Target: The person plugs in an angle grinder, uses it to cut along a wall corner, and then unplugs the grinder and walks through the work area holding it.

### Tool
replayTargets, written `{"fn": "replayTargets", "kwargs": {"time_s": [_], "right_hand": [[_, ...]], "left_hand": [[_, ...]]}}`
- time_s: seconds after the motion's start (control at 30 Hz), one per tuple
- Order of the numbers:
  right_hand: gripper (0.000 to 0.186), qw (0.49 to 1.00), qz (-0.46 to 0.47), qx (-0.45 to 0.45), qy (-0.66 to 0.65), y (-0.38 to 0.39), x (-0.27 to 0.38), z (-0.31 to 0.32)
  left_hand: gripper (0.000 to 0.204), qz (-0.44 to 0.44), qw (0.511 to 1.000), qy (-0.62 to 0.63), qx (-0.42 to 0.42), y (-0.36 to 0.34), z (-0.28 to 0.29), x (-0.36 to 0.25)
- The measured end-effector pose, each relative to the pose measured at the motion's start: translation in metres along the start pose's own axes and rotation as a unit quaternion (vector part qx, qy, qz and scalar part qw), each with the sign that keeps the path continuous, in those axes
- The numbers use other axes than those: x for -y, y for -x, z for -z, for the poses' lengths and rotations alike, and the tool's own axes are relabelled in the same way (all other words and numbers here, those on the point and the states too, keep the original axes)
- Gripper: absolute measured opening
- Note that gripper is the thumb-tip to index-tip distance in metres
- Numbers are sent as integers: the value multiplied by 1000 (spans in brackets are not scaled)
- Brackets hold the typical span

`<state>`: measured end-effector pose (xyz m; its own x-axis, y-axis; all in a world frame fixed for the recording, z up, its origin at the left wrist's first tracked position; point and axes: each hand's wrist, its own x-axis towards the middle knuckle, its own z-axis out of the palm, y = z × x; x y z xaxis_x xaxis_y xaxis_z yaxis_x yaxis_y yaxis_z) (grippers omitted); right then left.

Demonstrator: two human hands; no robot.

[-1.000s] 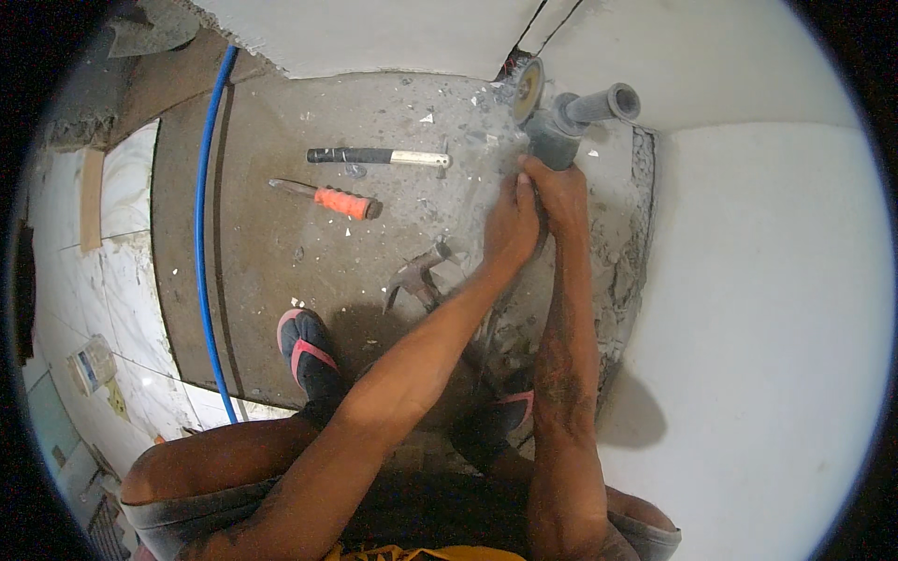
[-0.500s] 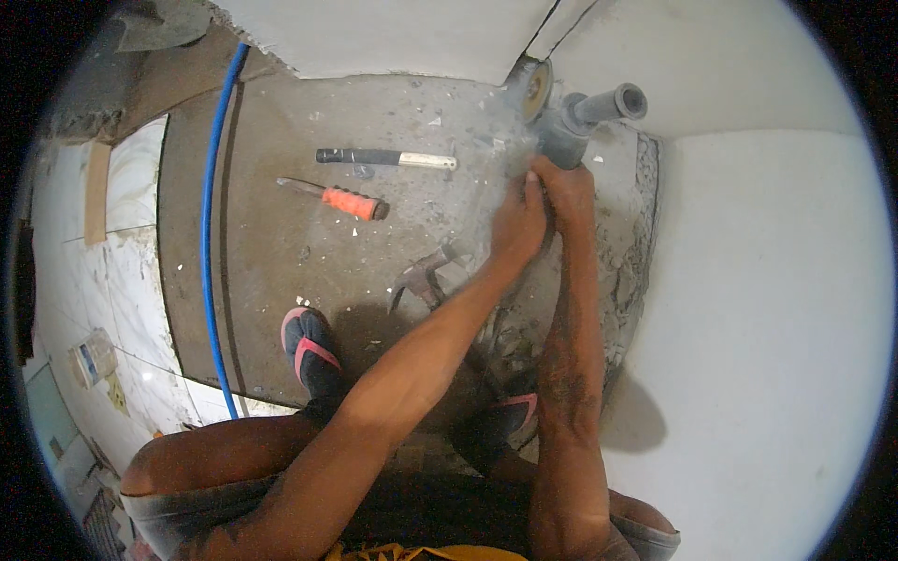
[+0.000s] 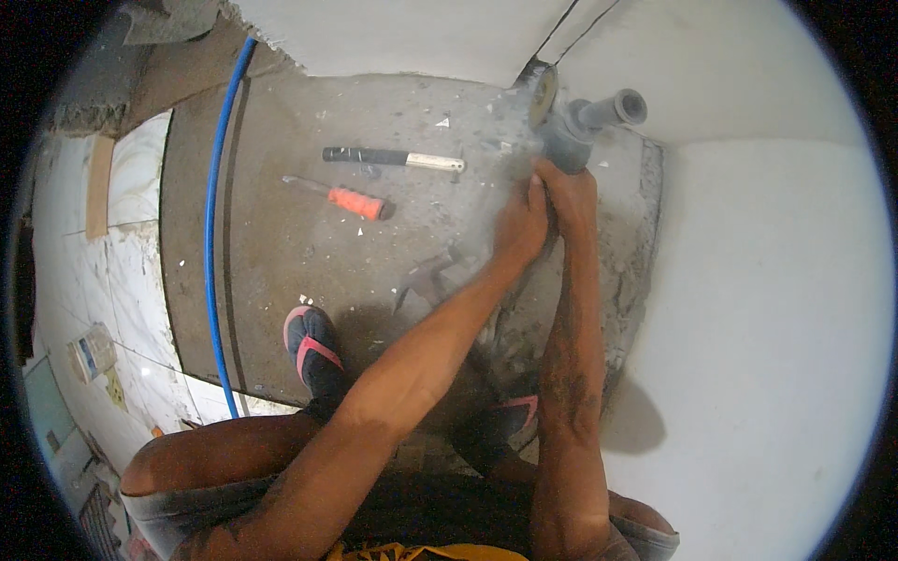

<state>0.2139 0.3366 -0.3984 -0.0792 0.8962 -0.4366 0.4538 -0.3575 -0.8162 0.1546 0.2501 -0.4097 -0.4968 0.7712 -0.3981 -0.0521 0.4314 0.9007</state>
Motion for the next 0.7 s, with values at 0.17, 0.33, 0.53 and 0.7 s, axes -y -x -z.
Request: {"fn": "replayTargets", "kwargs": {"time_s": [0.17, 0.33, 0.53, 0.7], "right_hand": [[44, 1000, -7, 4, -15, 2, 0, -7], [45, 1000, -1, 0, -12, -2, -2, -4], [50, 1000, 15, 11, 19, -5, 1, 0], [52, 999, 11, -17, 42, -5, 6, -2]], "left_hand": [[54, 2, 1000, -13, -10, -4, 0, 11], [53, -11, 1000, 6, 5, -7, -3, 13], [51, -16, 999, 28, 6, -8, -6, 8], [50, -41, 999, 19, -16, -11, -6, 9]]}}
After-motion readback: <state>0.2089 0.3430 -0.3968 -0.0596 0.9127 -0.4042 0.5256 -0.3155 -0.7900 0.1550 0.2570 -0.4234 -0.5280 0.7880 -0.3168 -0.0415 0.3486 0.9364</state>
